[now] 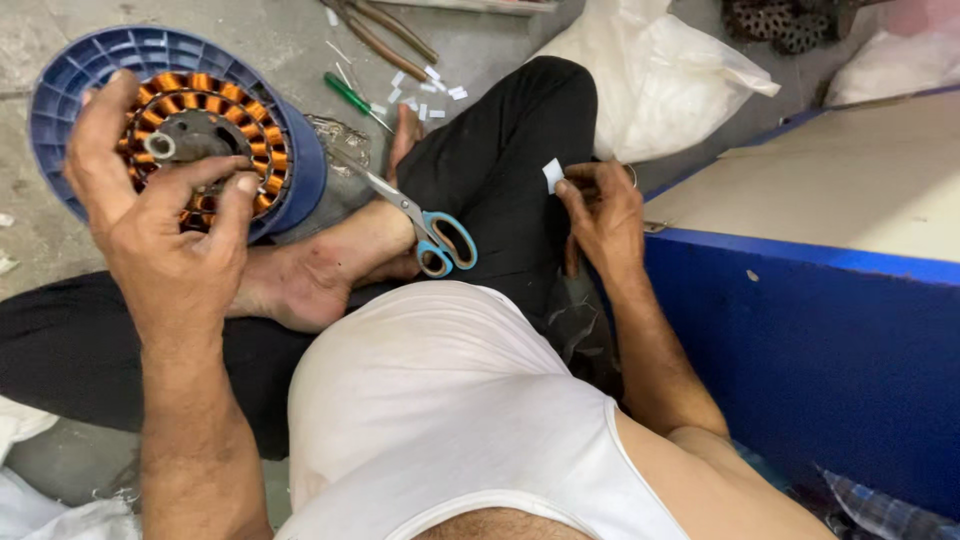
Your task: The person sits on the floor and assembles a motor stator by inserting small white insulating pieces into the copper windings. They use scissors to cut the pieces and a screwdriver to adjust the windings. The person works methodically, handling each piece individually.
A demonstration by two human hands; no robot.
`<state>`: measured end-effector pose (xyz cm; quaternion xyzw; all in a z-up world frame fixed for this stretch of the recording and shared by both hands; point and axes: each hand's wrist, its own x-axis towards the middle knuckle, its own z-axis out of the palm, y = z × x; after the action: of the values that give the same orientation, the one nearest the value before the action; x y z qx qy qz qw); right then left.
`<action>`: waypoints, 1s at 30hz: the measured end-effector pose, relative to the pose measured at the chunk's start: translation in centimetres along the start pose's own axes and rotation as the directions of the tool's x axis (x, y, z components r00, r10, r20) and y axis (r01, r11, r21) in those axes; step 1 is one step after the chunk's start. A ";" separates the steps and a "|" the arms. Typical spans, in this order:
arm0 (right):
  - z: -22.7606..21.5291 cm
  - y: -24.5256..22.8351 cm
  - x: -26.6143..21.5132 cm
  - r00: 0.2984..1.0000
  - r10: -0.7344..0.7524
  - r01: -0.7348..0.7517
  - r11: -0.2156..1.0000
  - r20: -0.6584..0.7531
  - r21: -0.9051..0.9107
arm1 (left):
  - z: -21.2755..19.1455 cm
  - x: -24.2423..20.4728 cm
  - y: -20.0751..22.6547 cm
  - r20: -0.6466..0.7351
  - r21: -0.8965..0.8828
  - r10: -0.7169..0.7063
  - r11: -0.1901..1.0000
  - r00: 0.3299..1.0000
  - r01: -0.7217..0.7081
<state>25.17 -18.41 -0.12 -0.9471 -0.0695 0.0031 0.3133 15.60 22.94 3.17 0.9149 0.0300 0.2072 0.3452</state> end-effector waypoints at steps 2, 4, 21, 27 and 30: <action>0.6 0.1 -0.4 0.996 0.083 -0.083 0.996 -0.009 0.028 | -0.1 0.0 0.1 -0.001 0.039 0.015 0.999 1.000 -0.015; 1.0 0.3 -0.8 0.996 0.055 -0.054 0.998 -0.070 0.026 | -0.2 -0.1 0.3 -0.005 0.061 0.030 0.998 1.000 -0.029; 0.4 1.5 -1.5 0.945 0.283 -0.294 0.531 0.161 0.795 | -2.1 -3.6 11.4 -0.111 0.014 0.014 1.000 0.994 -0.012; 1.7 -7.4 -2.9 0.938 -0.089 -0.323 0.125 0.335 0.938 | 0.8 -1.2 14.3 0.228 -0.461 0.015 0.882 0.974 0.094; 1.8 -11.6 -2.9 0.875 -0.241 -0.384 0.180 0.419 0.905 | 1.0 -0.8 14.0 0.279 -0.630 -0.125 0.724 0.952 0.280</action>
<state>20.68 -8.52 5.26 -0.4923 -0.0786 0.2939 0.8155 14.02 11.55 11.20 0.7405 0.0170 0.0638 0.6688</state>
